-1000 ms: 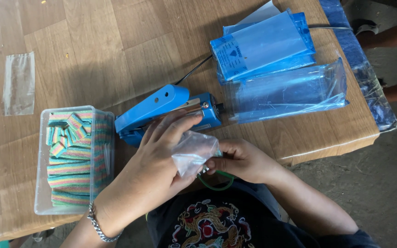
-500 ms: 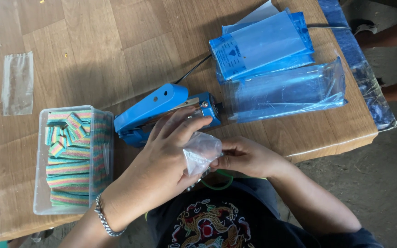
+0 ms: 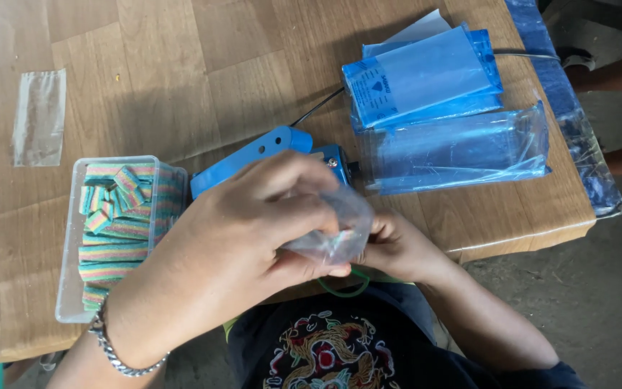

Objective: Filling small plastic bags with candy strips and sealing them with a heat sealer.

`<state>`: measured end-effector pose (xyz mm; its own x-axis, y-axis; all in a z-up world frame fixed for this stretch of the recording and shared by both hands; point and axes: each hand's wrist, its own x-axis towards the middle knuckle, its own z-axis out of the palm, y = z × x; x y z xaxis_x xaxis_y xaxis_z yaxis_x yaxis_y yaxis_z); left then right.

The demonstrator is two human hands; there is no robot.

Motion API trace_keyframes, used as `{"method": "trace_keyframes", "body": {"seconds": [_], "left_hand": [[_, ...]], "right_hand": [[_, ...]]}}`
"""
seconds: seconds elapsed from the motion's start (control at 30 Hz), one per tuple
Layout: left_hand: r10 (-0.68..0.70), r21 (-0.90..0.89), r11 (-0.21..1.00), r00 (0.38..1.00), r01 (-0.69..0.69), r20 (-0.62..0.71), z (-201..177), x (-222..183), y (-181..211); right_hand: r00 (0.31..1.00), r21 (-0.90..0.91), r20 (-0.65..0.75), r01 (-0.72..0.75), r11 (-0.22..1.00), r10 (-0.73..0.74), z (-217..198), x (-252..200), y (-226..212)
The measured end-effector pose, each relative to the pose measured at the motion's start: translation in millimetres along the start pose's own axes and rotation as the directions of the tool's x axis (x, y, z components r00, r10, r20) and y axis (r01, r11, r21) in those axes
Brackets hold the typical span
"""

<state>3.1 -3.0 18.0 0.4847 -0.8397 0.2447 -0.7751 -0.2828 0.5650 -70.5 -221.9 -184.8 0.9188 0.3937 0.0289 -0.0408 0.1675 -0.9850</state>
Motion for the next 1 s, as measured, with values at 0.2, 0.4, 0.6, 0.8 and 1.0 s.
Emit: {"method": "trace_keyframes", "body": {"seconds": [0.2,0.4,0.6,0.8,1.0], "left_hand": [[-0.222,-0.203,0.965,0.931,0.167,-0.291,-5,-20,21],[-0.413,-0.348,0.898,0.794,0.271,-0.447,103,-55,-11],[-0.315,-0.371,0.921,0.788,0.118,-0.529,113,-53,-15],[-0.391,-0.33,0.913,0.752,0.241,-0.53,124,-63,-21],[-0.453,-0.547,0.823,0.758,0.154,-0.469,110,-59,-19]], "right_hand": [[0.962,-0.101,-0.265,0.037,0.994,-0.062,3,-1,-16],[0.806,-0.642,-0.201,0.32,0.697,-0.556,27,19,-76],[0.965,-0.216,-0.262,-0.055,0.975,-0.004,19,-13,-34],[0.976,-0.127,-0.133,0.155,0.98,-0.171,25,0,-42],[0.956,0.165,-0.223,0.23,0.959,-0.191,25,3,-20]]}}
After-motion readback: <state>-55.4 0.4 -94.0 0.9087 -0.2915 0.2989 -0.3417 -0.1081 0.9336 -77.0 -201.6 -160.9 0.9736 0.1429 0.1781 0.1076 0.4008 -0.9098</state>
